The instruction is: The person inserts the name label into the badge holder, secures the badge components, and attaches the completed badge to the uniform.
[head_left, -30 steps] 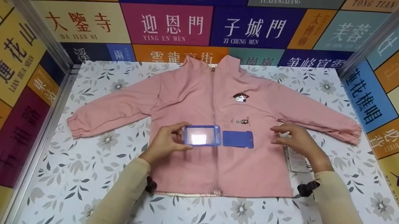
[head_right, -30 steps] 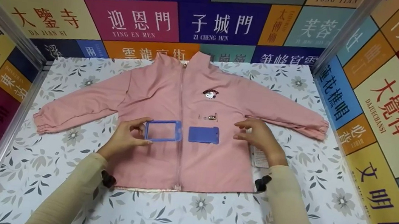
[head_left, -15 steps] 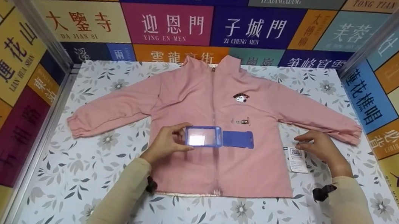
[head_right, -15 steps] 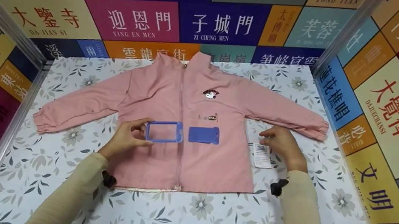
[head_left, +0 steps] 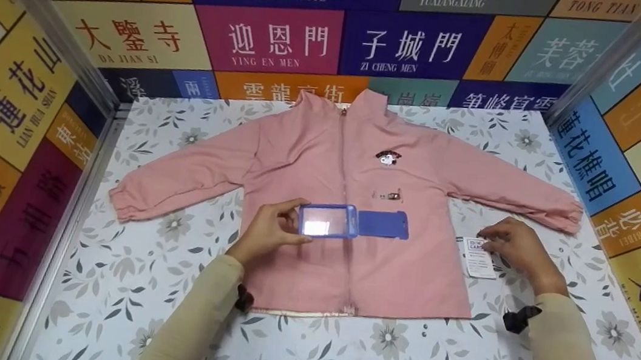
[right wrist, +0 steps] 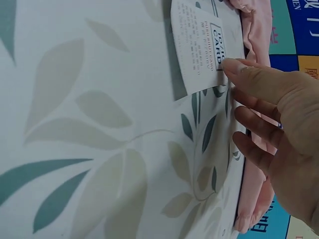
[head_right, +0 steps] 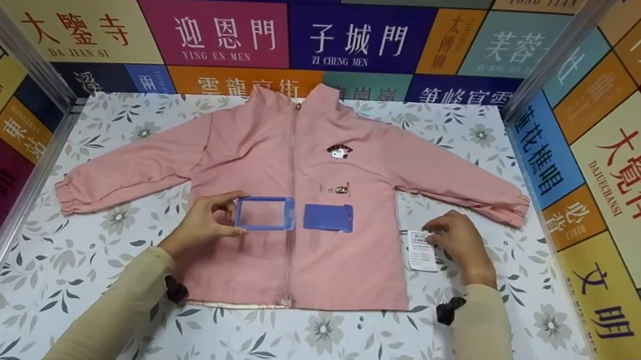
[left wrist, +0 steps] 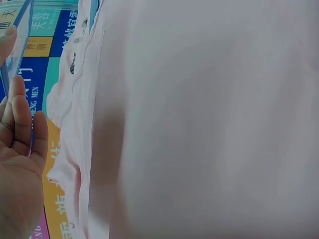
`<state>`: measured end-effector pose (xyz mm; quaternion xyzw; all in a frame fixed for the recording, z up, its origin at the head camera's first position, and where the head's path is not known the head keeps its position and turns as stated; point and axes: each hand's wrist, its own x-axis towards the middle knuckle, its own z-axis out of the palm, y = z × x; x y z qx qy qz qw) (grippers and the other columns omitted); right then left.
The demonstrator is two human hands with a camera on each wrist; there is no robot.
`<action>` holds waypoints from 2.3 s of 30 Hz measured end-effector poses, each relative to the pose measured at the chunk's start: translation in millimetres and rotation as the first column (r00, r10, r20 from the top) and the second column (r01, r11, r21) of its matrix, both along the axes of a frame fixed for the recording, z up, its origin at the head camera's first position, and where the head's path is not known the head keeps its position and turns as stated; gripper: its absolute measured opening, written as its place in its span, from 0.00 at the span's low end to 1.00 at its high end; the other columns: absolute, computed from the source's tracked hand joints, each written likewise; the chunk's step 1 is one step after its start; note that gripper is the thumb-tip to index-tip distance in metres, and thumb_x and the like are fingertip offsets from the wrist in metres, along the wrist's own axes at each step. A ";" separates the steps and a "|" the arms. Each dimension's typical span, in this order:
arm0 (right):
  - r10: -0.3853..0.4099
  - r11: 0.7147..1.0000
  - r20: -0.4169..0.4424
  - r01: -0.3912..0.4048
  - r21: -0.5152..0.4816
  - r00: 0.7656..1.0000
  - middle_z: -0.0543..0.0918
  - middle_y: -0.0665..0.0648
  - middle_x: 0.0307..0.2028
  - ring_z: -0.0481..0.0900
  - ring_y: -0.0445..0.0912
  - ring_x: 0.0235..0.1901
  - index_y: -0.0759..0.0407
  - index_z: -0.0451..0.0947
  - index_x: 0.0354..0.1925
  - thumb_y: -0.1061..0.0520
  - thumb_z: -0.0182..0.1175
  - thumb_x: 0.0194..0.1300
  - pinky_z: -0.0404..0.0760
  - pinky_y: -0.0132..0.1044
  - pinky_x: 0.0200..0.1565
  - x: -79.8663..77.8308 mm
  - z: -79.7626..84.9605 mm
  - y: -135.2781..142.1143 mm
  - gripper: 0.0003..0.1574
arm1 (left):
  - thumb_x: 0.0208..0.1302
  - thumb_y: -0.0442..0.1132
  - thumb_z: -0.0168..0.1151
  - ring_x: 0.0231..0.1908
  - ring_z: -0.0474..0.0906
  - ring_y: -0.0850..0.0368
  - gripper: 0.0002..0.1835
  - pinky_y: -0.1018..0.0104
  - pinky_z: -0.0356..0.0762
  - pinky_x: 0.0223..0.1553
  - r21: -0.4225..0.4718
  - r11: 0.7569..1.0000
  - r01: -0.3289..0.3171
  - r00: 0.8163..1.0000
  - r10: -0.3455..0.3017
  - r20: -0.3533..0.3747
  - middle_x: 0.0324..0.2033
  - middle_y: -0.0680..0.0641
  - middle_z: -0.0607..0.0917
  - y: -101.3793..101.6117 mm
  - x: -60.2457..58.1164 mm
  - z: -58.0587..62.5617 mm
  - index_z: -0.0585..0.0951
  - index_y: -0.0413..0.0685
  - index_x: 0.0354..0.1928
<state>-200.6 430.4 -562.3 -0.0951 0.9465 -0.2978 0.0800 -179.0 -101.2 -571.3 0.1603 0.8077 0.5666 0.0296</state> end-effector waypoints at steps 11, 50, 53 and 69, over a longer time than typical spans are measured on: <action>0.014 0.999 -0.133 -0.018 -0.030 0.991 0.82 0.60 0.38 0.77 0.53 0.42 0.60 0.86 0.42 0.63 0.70 0.58 0.71 0.29 0.48 2.6 -8.4 1.3 0.11 | 0.39 0.38 0.84 0.33 0.78 0.50 0.39 0.58 0.80 0.41 0.003 1.000 0.001 1.000 -0.001 -0.012 0.31 0.42 0.83 -0.2 0.3 -1.8 0.80 0.51 0.60; -0.028 1.000 0.047 0.028 0.009 0.998 0.82 0.60 0.35 0.75 0.41 0.33 0.61 0.79 0.42 0.64 0.66 0.61 0.73 0.29 0.37 -2.0 -2.5 1.2 0.10 | 0.42 0.33 0.81 0.31 0.77 0.54 0.37 0.68 0.79 0.40 0.008 1.000 -0.006 1.000 0.006 0.008 0.30 0.40 0.82 4.6 12.6 23.1 0.79 0.40 0.59; -0.020 1.000 0.059 0.020 0.005 0.998 0.82 0.60 0.36 0.76 0.40 0.33 0.61 0.79 0.45 0.64 0.65 0.63 0.73 0.28 0.37 -1.8 -1.6 0.4 0.12 | 0.42 0.33 0.81 0.32 0.77 0.54 0.37 0.68 0.79 0.40 -0.003 1.000 -0.006 1.000 0.006 0.021 0.30 0.40 0.83 4.1 9.9 17.4 0.80 0.42 0.59; -0.074 0.996 0.160 0.081 -0.037 0.984 0.82 0.58 0.44 0.76 0.45 0.36 0.56 0.80 0.47 0.55 0.62 0.68 0.77 0.31 0.37 1.4 4.9 2.8 0.10 | 0.38 0.42 0.84 0.32 0.78 0.58 0.38 0.69 0.80 0.39 0.003 1.000 0.001 1.000 -0.001 0.014 0.30 0.48 0.83 -0.1 0.2 -2.8 0.81 0.56 0.58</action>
